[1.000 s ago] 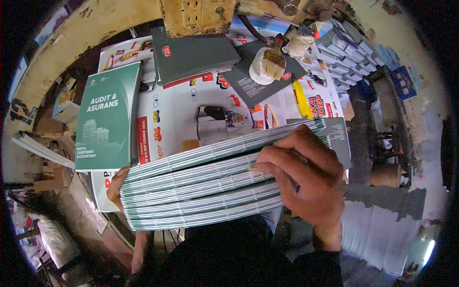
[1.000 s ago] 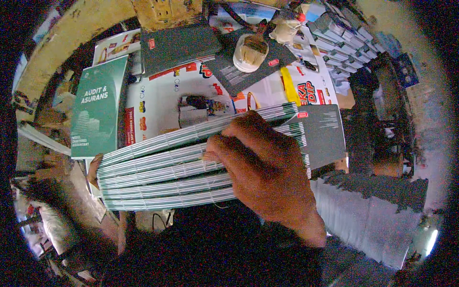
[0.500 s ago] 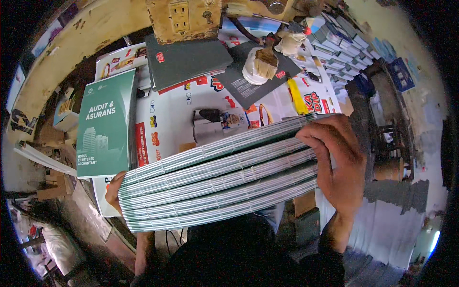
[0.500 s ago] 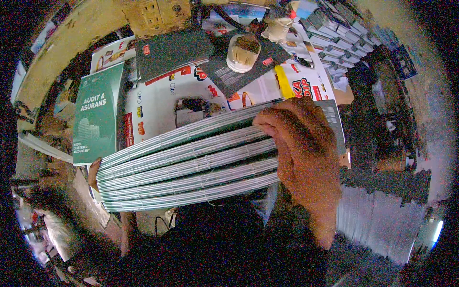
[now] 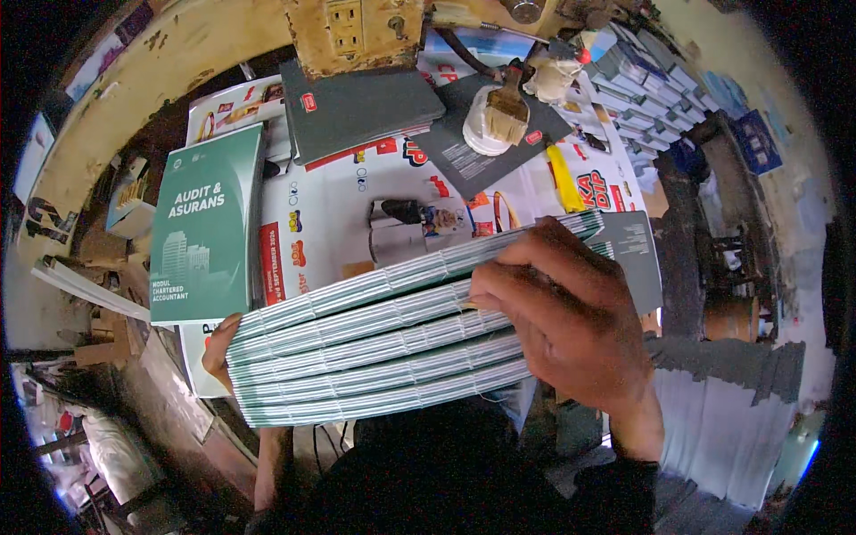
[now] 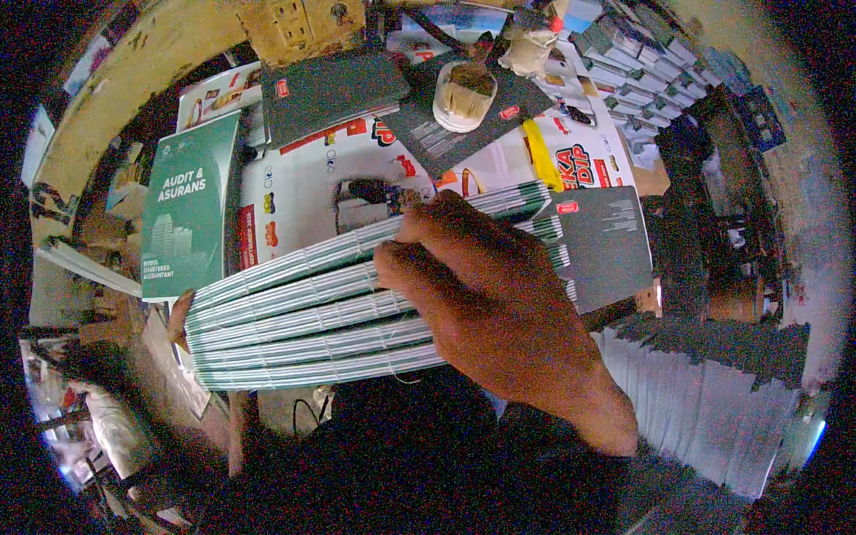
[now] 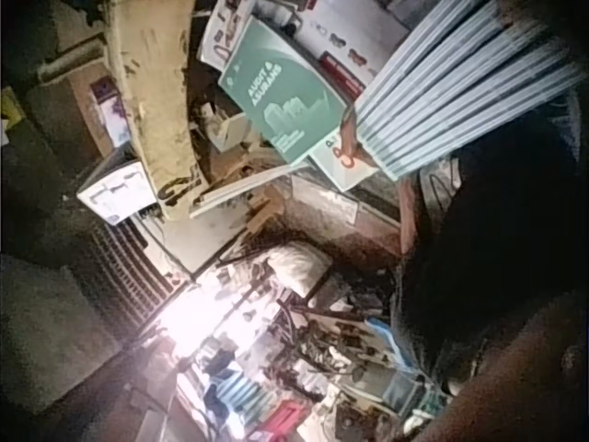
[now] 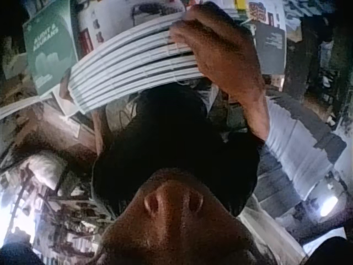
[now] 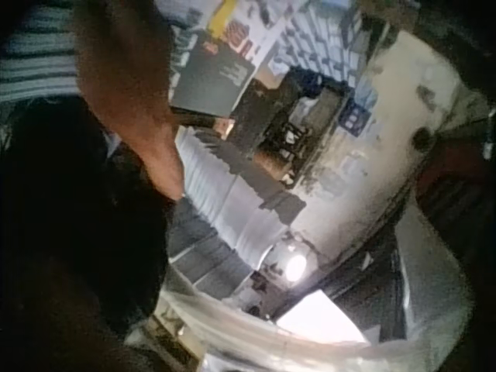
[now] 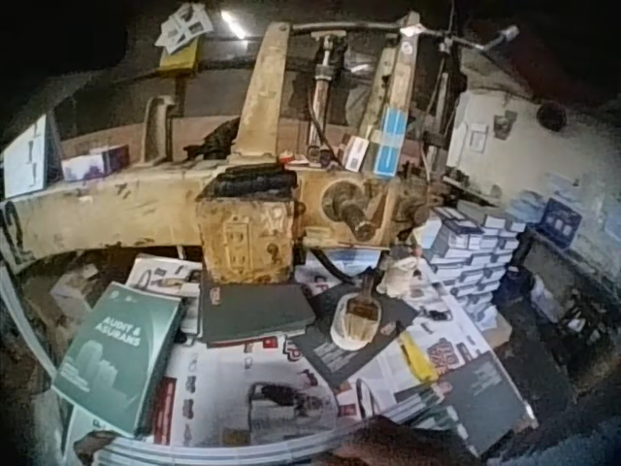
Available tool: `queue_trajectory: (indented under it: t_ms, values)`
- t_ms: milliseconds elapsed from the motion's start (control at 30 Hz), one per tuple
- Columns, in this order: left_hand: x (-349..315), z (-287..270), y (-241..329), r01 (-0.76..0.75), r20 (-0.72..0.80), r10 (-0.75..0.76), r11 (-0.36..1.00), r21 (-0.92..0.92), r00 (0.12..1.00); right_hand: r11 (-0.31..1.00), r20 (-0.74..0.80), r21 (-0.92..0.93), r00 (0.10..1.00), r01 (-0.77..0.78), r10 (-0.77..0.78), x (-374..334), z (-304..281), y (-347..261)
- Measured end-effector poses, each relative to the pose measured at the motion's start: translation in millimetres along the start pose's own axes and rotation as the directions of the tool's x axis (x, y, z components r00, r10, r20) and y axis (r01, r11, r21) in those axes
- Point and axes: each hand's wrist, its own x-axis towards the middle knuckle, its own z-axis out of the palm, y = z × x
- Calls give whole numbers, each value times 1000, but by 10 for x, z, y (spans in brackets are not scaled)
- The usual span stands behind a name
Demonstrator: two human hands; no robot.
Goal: The person aligns and stacks printed book signatures, cuts threads along the spine using a utility knife, and applies glue to the spine with a paintbrush.
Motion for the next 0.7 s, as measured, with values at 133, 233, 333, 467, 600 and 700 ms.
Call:
queue_trajectory:
  t_ms: [133, 233, 333, 467, 600, 700]
  values:
    - [12, 0, -22, -15, -36, 15, 1000, -7, 999, 975, 40, -155, 987, 158, -153, 86, 27, -11]
    - [15, 28, -22, 13, -37, -20, 986, -169, 999, 951, 94, -236, 979, 200, -183, 62, 21, 18]
    - [60, 78, 70, -25, -71, 19, 996, -85, 997, 950, 130, -255, 980, 180, -151, 22, -32, 39]
    - [116, 71, 82, -26, -101, 24, 999, -23, 995, 950, 60, -285, 991, 128, -116, -43, -197, 74]
    - [64, -43, -32, 105, -98, -109, 993, -48, 989, 937, -218, -344, 976, -59, -19, -24, -714, 111]
    - [32, -16, -77, 128, -183, -123, 992, 16, 975, 932, -286, -339, 958, -127, 27, -180, -855, 166]
